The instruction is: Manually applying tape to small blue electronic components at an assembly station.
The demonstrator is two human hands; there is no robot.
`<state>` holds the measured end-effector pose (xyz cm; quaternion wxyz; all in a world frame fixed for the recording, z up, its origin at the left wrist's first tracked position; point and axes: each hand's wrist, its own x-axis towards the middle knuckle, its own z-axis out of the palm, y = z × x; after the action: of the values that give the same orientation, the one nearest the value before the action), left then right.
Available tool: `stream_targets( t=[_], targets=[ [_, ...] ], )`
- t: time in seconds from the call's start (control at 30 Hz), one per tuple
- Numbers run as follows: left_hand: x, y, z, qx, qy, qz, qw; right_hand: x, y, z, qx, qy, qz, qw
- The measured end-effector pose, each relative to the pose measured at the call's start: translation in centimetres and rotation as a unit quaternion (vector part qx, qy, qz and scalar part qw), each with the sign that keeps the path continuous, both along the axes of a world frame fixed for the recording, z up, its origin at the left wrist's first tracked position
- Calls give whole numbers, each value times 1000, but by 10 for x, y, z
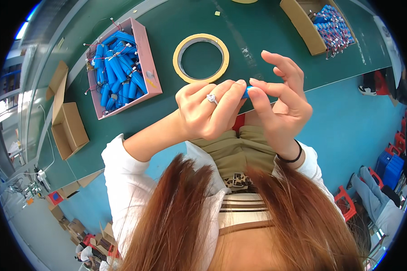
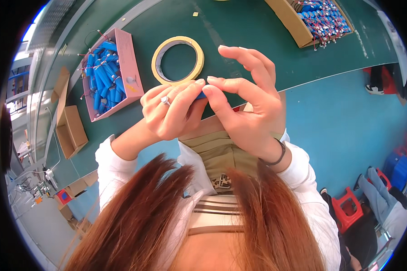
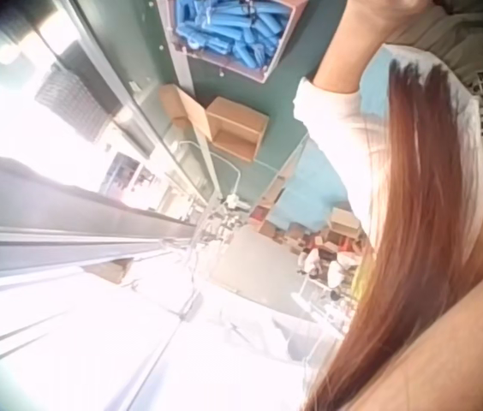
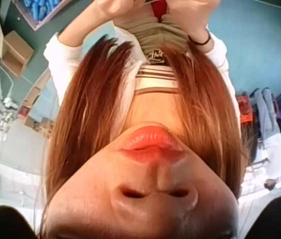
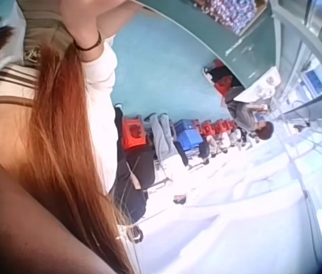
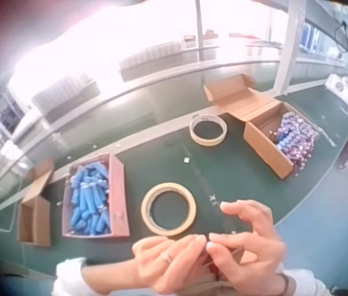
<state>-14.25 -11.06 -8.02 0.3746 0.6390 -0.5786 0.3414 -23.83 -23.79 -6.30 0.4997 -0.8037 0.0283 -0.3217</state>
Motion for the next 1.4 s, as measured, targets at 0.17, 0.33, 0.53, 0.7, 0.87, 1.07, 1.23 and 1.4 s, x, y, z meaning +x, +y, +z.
stream_targets(
  t=[0.17,0.33,0.53,0.7,0.87,1.07,1.23,1.4],
  targets=[
    [-1,-1,-1,14,30,28,999,14,9,-16,-104,-110,-87,985],
    [-3,-3,4,5,66,24,998,20,12,-17,-75,-95,-111,986],
    [-6,3,17,10,141,30,989,11,15,-7,-77,-91,-129,984],
    [-6,2,16,-3,193,8,981,5,13,-7,-85,-145,-136,976],
    [-6,3,16,-13,194,4,981,4,17,-7,-137,-138,-98,976],
    [-7,4,19,-20,179,33,983,12,21,-6,-95,-122,-98,983],
    [-2,3,17,-32,178,54,982,23,23,-10,-78,-132,-69,986],
    [-1,2,16,-64,169,20,983,27,25,-7,-74,-215,-70,971]
  ],
)
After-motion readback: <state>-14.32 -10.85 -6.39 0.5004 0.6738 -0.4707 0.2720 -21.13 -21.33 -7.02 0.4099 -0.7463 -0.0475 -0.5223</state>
